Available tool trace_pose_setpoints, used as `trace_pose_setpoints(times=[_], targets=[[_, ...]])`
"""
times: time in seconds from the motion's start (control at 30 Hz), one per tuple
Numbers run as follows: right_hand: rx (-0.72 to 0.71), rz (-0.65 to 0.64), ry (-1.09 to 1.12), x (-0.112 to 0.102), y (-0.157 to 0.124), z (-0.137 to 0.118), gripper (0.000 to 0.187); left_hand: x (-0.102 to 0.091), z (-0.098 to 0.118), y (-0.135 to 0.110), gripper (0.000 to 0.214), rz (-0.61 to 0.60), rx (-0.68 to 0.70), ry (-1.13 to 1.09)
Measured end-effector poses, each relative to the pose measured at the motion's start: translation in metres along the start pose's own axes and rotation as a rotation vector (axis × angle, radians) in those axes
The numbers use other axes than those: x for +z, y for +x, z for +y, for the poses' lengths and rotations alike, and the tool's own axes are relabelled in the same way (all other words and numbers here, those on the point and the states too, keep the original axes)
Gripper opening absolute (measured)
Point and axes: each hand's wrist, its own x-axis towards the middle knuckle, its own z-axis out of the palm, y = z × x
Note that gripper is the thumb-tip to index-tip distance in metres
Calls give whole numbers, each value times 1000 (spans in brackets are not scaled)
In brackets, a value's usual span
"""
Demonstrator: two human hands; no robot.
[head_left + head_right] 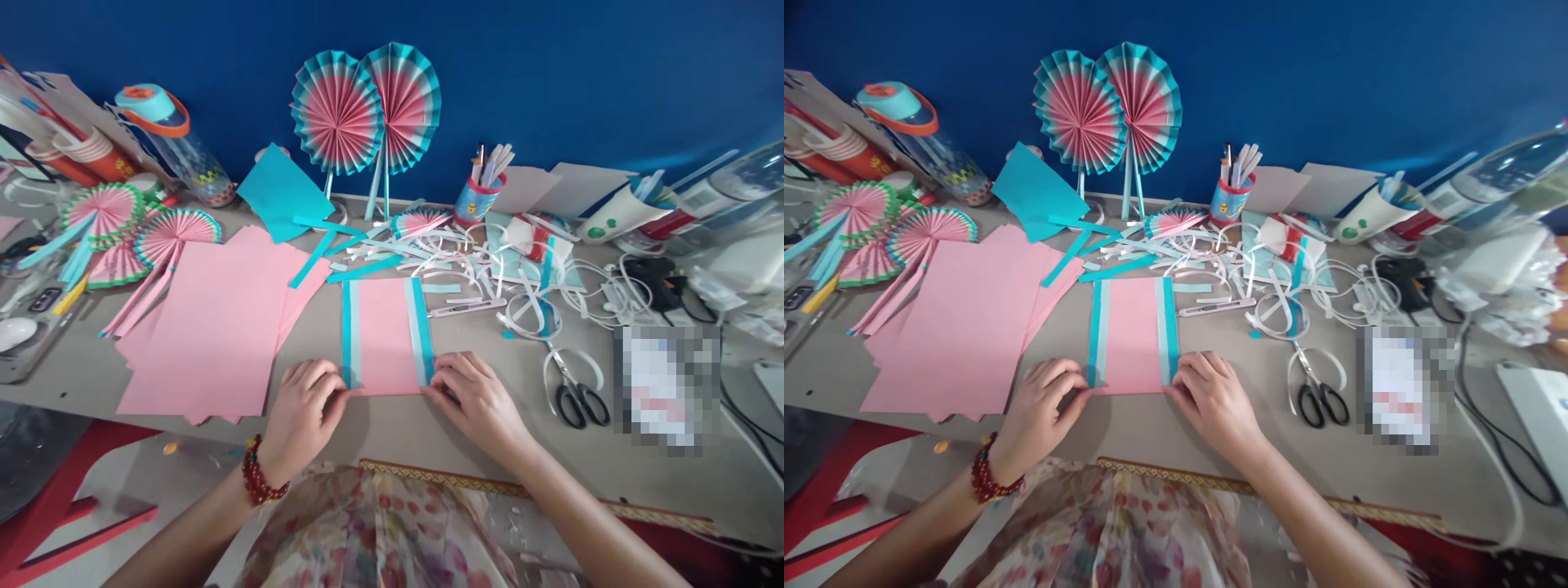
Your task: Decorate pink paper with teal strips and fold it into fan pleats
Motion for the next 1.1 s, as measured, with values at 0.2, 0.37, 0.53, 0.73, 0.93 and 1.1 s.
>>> trace_pose_setpoints(times=[0.2,0.37,0.53,0.73,0.93,1.1], targets=[[0,10,-42,0,2,-1,21,3,0,-2,12,8,-19,44],[10,-2,-76,0,2,-1,20,3,2,0,11,14,-17,71],[26,6,-91,0,2,-2,20,3,3,1,12,27,-6,72],[31,1,-72,0,3,0,20,2,1,0,11,31,-21,32],[24,10,-59,0,4,2,22,1,1,1,9,5,-23,19],[25,-6,-46,0,3,3,21,2,-1,1,8,-7,-16,30]])
